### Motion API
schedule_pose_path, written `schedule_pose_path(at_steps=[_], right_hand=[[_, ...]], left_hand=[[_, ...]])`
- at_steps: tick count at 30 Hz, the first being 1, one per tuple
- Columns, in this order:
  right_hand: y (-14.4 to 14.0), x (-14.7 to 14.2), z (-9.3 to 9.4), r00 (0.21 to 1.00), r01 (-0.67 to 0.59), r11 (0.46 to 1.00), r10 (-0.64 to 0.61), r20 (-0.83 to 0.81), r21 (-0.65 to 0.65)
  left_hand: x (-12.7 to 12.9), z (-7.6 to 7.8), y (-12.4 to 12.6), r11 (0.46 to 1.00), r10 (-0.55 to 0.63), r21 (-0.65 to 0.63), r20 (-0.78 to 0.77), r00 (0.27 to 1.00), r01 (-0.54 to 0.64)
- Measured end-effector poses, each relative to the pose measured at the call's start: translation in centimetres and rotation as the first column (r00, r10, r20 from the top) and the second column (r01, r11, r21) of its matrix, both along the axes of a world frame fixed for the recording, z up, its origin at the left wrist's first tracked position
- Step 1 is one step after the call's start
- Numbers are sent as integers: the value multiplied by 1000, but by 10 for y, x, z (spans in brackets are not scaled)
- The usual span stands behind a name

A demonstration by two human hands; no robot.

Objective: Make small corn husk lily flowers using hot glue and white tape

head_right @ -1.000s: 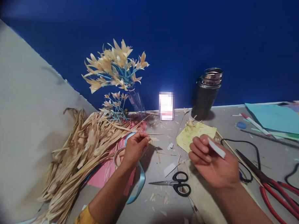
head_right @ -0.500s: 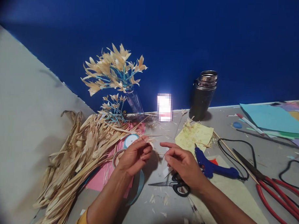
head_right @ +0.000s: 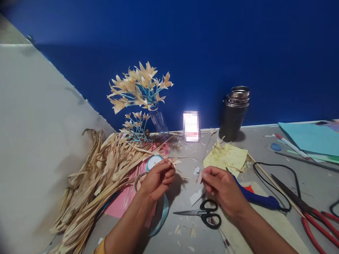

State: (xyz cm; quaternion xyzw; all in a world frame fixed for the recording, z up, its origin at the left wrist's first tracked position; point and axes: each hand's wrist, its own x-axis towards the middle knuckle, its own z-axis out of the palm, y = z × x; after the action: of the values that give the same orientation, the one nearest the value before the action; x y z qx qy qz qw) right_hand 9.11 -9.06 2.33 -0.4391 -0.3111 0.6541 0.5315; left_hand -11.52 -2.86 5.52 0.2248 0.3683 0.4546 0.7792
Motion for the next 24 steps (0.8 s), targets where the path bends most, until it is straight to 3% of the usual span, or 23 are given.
schedule_pose_path(at_steps=[2, 5, 9, 13, 16, 18, 21, 24], right_hand=[[4, 11, 6, 971, 55, 998, -51, -234, 15], [7, 23, 16, 859, 87, 996, -80, -506, -10], [7, 25, 17, 815, 32, 999, -28, -579, -3], [8, 18, 11, 874, 19, 1000, -8, -486, 18], [8, 12, 5, 933, 41, 999, -33, -359, 15], [7, 8, 2, 969, 88, 996, -86, -232, -2], [4, 2, -2, 984, 177, 984, -177, -14, 20], [1, -2, -7, 965, 215, 974, -223, 138, 73]], left_hand=[[2, -6, 8, 997, 38, 75, -139, 990, -27], [7, -19, 19, 992, 75, 120, -248, 966, -46], [14, -36, 27, 991, 75, 130, -340, 938, -32], [15, -39, 28, 982, 99, 187, -458, 883, -13], [11, -29, 24, 959, 183, 280, -503, 845, -41], [10, -20, 16, 952, 201, 299, -470, 860, -59], [12, -9, -2, 955, 137, 298, -427, 894, -4], [21, -6, -22, 941, -9, 292, -481, 877, 170]])
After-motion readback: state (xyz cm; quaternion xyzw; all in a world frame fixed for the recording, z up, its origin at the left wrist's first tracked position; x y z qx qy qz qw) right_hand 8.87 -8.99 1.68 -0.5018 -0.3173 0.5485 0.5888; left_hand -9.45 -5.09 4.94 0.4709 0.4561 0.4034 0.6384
